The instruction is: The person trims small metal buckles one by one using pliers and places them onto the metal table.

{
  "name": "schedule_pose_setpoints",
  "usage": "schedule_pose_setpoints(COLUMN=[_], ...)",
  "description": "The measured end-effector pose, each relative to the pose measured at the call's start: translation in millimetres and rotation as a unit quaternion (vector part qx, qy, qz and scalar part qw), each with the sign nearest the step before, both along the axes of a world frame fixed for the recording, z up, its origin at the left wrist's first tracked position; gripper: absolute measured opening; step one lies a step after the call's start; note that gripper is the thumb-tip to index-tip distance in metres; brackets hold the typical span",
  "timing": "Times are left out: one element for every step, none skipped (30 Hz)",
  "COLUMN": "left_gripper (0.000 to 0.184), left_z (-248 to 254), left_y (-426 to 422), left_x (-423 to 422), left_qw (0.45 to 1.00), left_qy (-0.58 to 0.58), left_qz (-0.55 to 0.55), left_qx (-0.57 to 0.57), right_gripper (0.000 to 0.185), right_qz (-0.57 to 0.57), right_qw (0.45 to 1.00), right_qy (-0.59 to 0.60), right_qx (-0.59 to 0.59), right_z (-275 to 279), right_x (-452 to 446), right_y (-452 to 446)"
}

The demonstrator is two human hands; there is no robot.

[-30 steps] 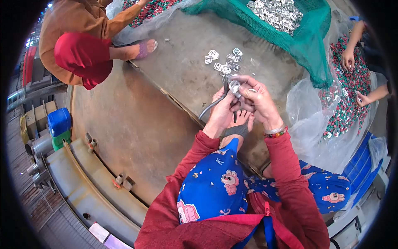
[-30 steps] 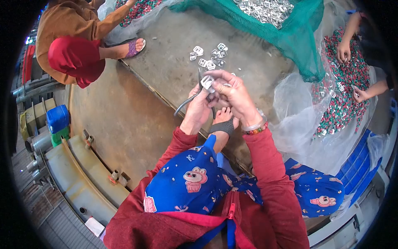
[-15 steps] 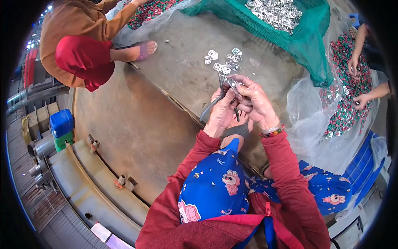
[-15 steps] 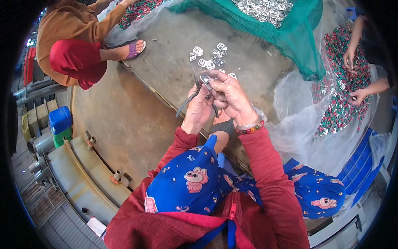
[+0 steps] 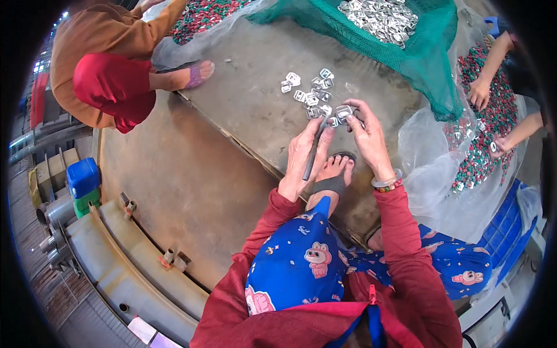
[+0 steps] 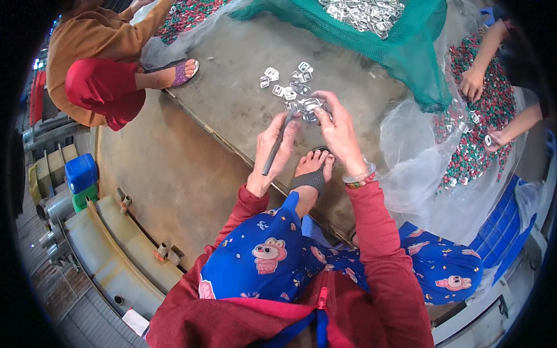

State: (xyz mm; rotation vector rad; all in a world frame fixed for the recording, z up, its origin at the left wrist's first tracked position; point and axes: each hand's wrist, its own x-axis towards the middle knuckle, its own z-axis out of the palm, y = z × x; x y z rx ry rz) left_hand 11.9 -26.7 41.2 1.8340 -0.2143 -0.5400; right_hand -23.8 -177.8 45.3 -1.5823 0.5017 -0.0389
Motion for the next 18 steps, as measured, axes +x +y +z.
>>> schedule_pose_setpoints(left_gripper=[0.028, 0.029, 0.027, 0.026, 0.024, 0.023, 0.02, 0.021, 0.021, 0.022, 0.023, 0.023, 0.024, 0.025, 0.025, 0.024, 0.024, 0.023], left_z=[15, 23, 18, 9, -4, -16, -25, -35, -46, -55, -60, -63, -66, -68, -72, -74, -76, -78], left_y=[1, 2, 2, 4, 11, 18, 19, 23, 27, 30, 34, 36, 37, 38, 38, 39, 40, 39], left_x=[3, 4, 3, 4, 0, -8, -15, -21, -27, -34, -39, -41, -43, -44, -44, -44, -43, -42], left_qw=[0.997, 0.99, 0.984, 0.978, 0.967, 0.951, 0.936, 0.929, 0.922, 0.913, 0.913, 0.907, 0.9, 0.893, 0.887, 0.885, 0.882, 0.88], left_qy=[0.006, 0.014, 0.029, -0.036, -0.095, -0.148, -0.156, -0.15, -0.146, -0.142, -0.138, -0.136, -0.136, -0.136, -0.147, -0.151, -0.154, -0.159], left_qz=[-0.038, -0.074, -0.073, -0.095, -0.116, -0.14, -0.151, -0.155, -0.159, -0.163, -0.169, -0.18, -0.191, -0.202, -0.214, -0.221, -0.227, -0.234], left_qx=[0.06, 0.12, 0.16, 0.182, 0.206, 0.232, 0.277, 0.3, 0.322, 0.345, 0.343, 0.356, 0.367, 0.378, 0.381, 0.382, 0.383, 0.382], right_gripper=[0.028, 0.029, 0.03, 0.03, 0.03, 0.03, 0.031, 0.031, 0.031, 0.031, 0.031, 0.031, 0.031, 0.031, 0.03, 0.03, 0.03, 0.03], right_qz=[0.018, 0.038, 0.105, 0.135, 0.167, 0.2, 0.212, 0.21, 0.208, 0.205, 0.199, 0.21, 0.22, 0.229, 0.232, 0.235, 0.237, 0.239], right_qw=[0.999, 0.997, 0.986, 0.981, 0.974, 0.966, 0.966, 0.965, 0.965, 0.964, 0.963, 0.955, 0.947, 0.937, 0.935, 0.933, 0.93, 0.929], right_qy=[0.004, 0.01, 0.054, 0.059, 0.069, 0.081, 0.079, 0.086, 0.091, 0.096, 0.094, 0.093, 0.091, 0.089, 0.093, 0.098, 0.103, 0.103], right_qx=[-0.032, -0.062, -0.115, -0.13, -0.139, -0.143, -0.123, -0.128, -0.134, -0.14, -0.159, -0.187, -0.217, -0.247, -0.252, -0.256, -0.26, -0.263], right_z=[-8, -13, -16, -27, -44, -58, -67, -79, -94, -105, -113, -119, -124, -127, -127, -127, -127, -126], right_x=[-1, -3, -5, -6, -12, -21, -27, -31, -34, -38, -39, -40, -40, -40, -39, -39, -39, -39], right_y=[-2, -4, -8, -11, -10, -5, -2, 2, 6, 10, 15, 21, 25, 28, 29, 30, 31, 31])
